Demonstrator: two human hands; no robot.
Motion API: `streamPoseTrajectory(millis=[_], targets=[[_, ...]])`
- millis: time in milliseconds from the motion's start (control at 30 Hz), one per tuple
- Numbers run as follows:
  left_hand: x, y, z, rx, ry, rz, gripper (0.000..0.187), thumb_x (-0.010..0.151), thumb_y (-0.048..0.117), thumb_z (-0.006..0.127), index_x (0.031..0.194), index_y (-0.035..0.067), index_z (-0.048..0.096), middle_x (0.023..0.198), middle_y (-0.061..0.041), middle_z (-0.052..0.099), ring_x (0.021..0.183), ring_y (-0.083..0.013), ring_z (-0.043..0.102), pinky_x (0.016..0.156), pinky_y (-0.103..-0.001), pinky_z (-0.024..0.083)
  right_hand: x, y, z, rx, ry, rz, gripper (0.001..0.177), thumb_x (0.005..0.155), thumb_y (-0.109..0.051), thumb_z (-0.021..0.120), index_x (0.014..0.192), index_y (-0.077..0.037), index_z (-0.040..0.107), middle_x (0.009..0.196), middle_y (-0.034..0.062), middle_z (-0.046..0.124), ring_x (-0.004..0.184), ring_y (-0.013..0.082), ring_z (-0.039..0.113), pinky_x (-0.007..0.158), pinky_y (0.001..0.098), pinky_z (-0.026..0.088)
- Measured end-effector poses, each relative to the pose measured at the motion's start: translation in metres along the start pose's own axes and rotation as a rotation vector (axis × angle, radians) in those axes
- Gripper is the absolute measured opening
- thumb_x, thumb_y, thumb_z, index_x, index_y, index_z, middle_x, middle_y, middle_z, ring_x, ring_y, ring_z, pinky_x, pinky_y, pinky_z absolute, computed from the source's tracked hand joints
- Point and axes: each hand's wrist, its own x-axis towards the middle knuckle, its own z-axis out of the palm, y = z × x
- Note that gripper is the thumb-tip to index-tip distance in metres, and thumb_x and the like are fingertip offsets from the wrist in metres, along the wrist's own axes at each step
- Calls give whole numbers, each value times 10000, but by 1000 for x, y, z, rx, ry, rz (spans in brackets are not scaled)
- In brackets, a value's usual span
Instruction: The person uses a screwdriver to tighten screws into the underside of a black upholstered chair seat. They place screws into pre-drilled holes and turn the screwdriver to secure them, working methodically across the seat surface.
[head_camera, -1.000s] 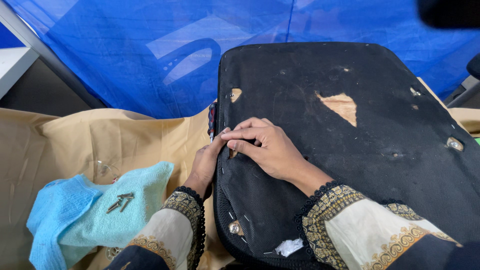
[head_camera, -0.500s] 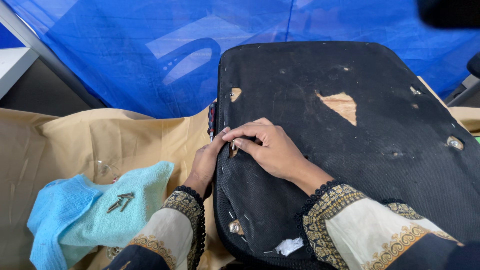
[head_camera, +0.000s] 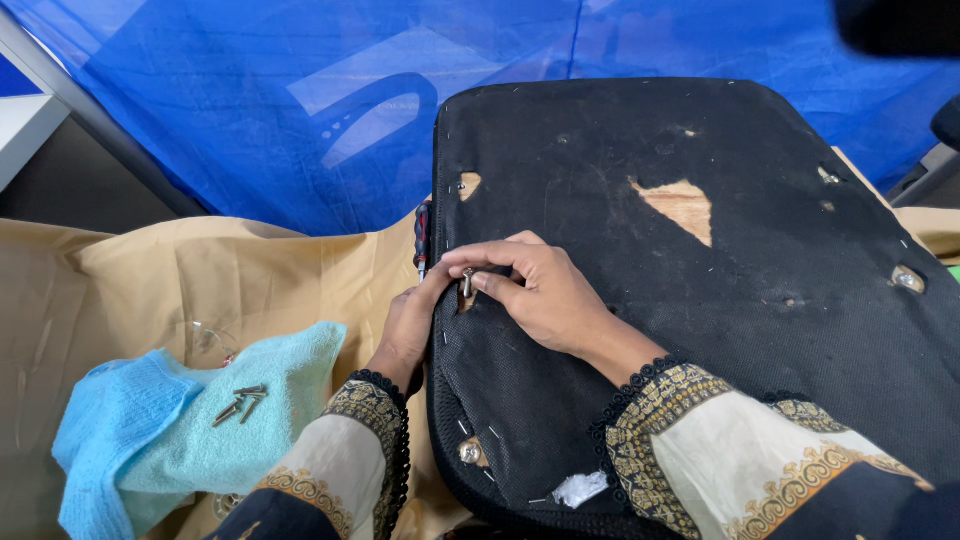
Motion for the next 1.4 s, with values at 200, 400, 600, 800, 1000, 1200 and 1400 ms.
streamPoseTrajectory(millis=[200,400,600,800,1000,1200,1400], targets=[[-3,2,1,7,2,7,712,825,546,668,1243,-29,699,1161,-93,752,1017,-162,718,880,-269,535,1,-5,-1,-66,-31,10,238,912,-158,705,1136,-186,781,1105,-50,744,1037,140,646,884,304,535],[-6,6,2,49,31,-38,753,809,584,677,1223,-45,706,1117,-117,760,975,-184,725,852,-277,545,1,0,1,-119,25,-92,226,927,-148,691,1115,-191,809,1128,-39,780,1094,131,656,974,294,523],[-4,3,1,0,2,-15,753,807,575,684,1225,-52,694,1128,-122,756,983,-185,727,850,-283,552,1,-1,-2,-106,-5,-51,245,882,-163,726,1115,-198,789,1171,-49,764,1108,121,634,897,309,525],[-5,5,2,22,2,-21,727,810,571,669,1223,-26,713,1124,-123,759,966,-191,728,842,-283,552,1,-3,-1,-15,-47,0,201,886,-189,740,1070,-194,821,1077,-21,776,1003,122,700,897,288,553],[-6,5,1,74,17,-26,742,817,596,655,1214,-28,718,1129,-140,756,982,-209,724,845,-288,544,0,-1,0,-87,7,-127,214,917,-154,700,1103,-161,807,1085,0,797,1045,135,657,950,281,521],[-4,5,2,92,20,-3,798,789,620,663,1204,-62,679,1120,-167,764,976,-217,745,853,-284,563,2,2,-1,-21,67,-69,245,969,-141,636,1183,-132,758,1089,6,792,1007,104,722,922,270,558],[-14,8,5,5,67,6,710,764,559,750,1050,-89,707,940,-143,773,806,-190,731,761,-267,559,5,5,0,-37,163,126,212,967,-174,655,1143,-119,760,934,-4,797,810,59,708,760,248,568]])
